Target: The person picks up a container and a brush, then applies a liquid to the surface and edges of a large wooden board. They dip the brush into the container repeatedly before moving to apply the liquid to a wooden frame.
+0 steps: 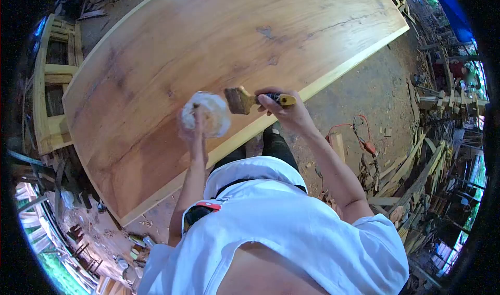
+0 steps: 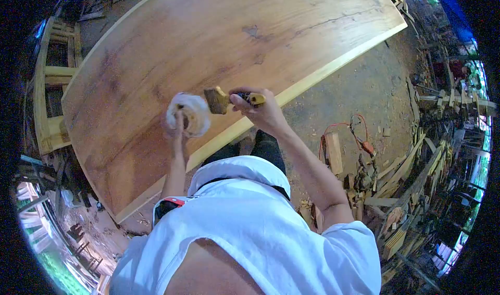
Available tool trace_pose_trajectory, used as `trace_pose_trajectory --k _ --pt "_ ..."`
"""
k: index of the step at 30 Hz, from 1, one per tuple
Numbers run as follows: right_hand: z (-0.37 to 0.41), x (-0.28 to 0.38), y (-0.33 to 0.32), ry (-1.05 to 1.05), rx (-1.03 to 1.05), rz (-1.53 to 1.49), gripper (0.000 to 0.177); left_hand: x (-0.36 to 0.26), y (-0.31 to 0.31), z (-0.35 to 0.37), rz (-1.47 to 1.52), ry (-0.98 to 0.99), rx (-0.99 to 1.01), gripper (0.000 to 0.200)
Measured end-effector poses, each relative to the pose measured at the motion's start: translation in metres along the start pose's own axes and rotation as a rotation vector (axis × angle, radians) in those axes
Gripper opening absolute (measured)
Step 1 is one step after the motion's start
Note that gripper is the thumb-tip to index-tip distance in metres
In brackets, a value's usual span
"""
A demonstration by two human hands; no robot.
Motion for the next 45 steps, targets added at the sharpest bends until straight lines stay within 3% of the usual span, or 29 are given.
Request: trace_pose_trajectory --k 3,6,8,11,14,17,20,21,23,25,27,32,35,38,39,41,44,45 --pt "0.000 -0.028 0.007 -0.019 0.157 0.193 0.022 -0.011 -0.016 -0.001 -0.011 -0.029 -0.124 0.075" --pt "-0.001 -0.072 0.004 -0.206 0.191 0.320 0.022 -0.035 0.006 0.023 0.130 -0.136 -0.226 0.078" --pt "-0.004 -0.118 -0.040 0.076 0.128 0.100 0.021 -0.017 0.007 0.017 0.149 -0.122 -0.194 0.078" --pt "-0.020 -0.175 -0.144 0.150 -0.052 0.133 0.024 -0.024 0.045 0.031 0.171 -0.111 -0.154 0.075" --pt "-0.032 -0.206 -0.248 0.142 -0.251 0.365 0.024 -0.010 0.079 0.040 0.269 -0.192 -0.162 0.067" --pt "-0.039 -0.198 -0.300 0.100 -0.409 0.705 0.022 -0.021 0.118 0.056 0.249 -0.152 -0.156 0.068" --pt "-0.046 -0.176 -0.276 -0.080 -0.463 0.837 0.020 -0.012 0.131 0.060 0.303 -0.142 -0.166 0.070" --pt "-0.049 -0.171 -0.255 -0.071 -0.365 0.815 0.020 -0.010 0.135 0.062 0.323 -0.143 -0.167 0.070" --pt "-0.054 -0.171 -0.200 -0.240 -0.223 0.944 0.022 -0.010 0.140 0.069 0.356 -0.128 -0.189 0.069" --pt "-0.051 -0.157 -0.152 -0.465 -0.134 0.875 0.020 -0.008 0.140 0.076 0.389 -0.111 -0.217 0.069" --pt "-0.047 -0.128 -0.112 -0.421 -0.029 0.796 0.014 -0.001 0.128 0.084 0.364 -0.110 -0.331 0.067" --pt "-0.046 -0.088 -0.046 -0.447 0.120 0.352 0.013 0.005 0.119 0.104 0.433 -0.081 -0.362 0.068" --pt "-0.062 -0.113 -0.050 -0.373 0.210 0.352 0.016 0.002 0.120 0.114 0.455 -0.107 -0.436 0.074" --pt "-0.083 -0.149 -0.124 -0.384 -0.001 0.327 0.017 0.006 0.117 0.110 0.419 -0.118 -0.484 0.070" --pt "-0.091 -0.168 -0.156 -0.241 -0.037 0.359 0.016 0.015 0.112 0.103 0.431 -0.120 -0.447 0.070" --pt "-0.100 -0.194 -0.216 -0.169 -0.095 0.380 0.018 0.014 0.109 0.098 0.445 -0.120 -0.410 0.069" --pt "-0.097 -0.187 -0.277 -0.149 -0.175 0.500 0.019 0.007 0.116 0.092 0.411 -0.144 -0.445 0.069" --pt "-0.096 -0.186 -0.291 -0.117 -0.263 0.696 0.019 0.007 0.115 0.086 0.436 -0.135 -0.423 0.068"
Point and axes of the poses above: each hand's wrist, its own z-axis away from the middle knuckle, its own y-axis out of the palm, x = y × z, the point moved 7 cm from there along -z, towards the middle knuckle, and after that the axes turned 11 degrees about z, right-handed, at the moved point
